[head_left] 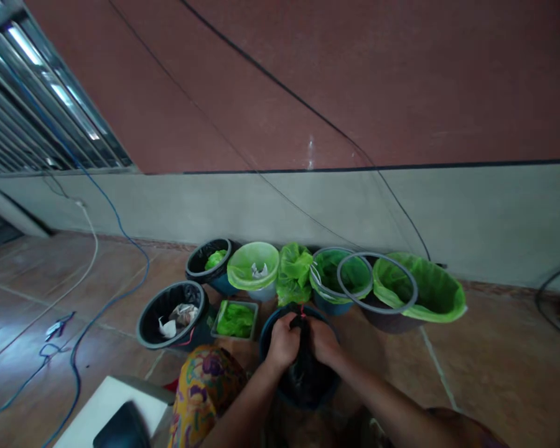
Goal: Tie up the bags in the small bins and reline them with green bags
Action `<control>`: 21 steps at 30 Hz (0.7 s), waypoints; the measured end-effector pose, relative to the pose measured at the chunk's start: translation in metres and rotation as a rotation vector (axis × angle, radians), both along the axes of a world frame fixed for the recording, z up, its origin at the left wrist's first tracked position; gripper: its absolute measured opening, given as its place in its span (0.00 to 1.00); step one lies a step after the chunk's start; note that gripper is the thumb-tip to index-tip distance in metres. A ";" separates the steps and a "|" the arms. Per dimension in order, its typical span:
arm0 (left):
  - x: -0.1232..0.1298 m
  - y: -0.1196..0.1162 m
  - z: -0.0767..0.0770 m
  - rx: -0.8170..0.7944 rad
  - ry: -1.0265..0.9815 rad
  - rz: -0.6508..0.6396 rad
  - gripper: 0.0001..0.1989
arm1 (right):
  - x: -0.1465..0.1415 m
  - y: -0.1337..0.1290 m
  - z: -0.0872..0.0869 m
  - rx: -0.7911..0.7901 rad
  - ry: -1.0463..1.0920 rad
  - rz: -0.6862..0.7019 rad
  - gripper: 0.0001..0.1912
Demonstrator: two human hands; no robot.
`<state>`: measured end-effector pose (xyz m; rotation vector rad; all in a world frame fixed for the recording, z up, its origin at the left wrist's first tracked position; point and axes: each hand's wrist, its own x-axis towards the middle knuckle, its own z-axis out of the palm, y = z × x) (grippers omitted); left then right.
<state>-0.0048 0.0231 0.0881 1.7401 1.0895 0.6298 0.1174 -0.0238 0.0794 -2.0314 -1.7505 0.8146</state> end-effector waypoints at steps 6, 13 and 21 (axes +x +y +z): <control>0.009 0.015 0.045 0.050 -0.157 -0.062 0.13 | 0.016 0.013 0.031 0.239 0.284 -0.189 0.19; 0.034 0.076 0.110 0.183 -0.270 -0.081 0.15 | 0.039 0.079 0.100 0.432 0.293 -0.313 0.15; 0.069 0.169 0.137 0.397 -0.399 -0.173 0.16 | 0.061 0.163 0.132 0.842 0.274 -0.519 0.12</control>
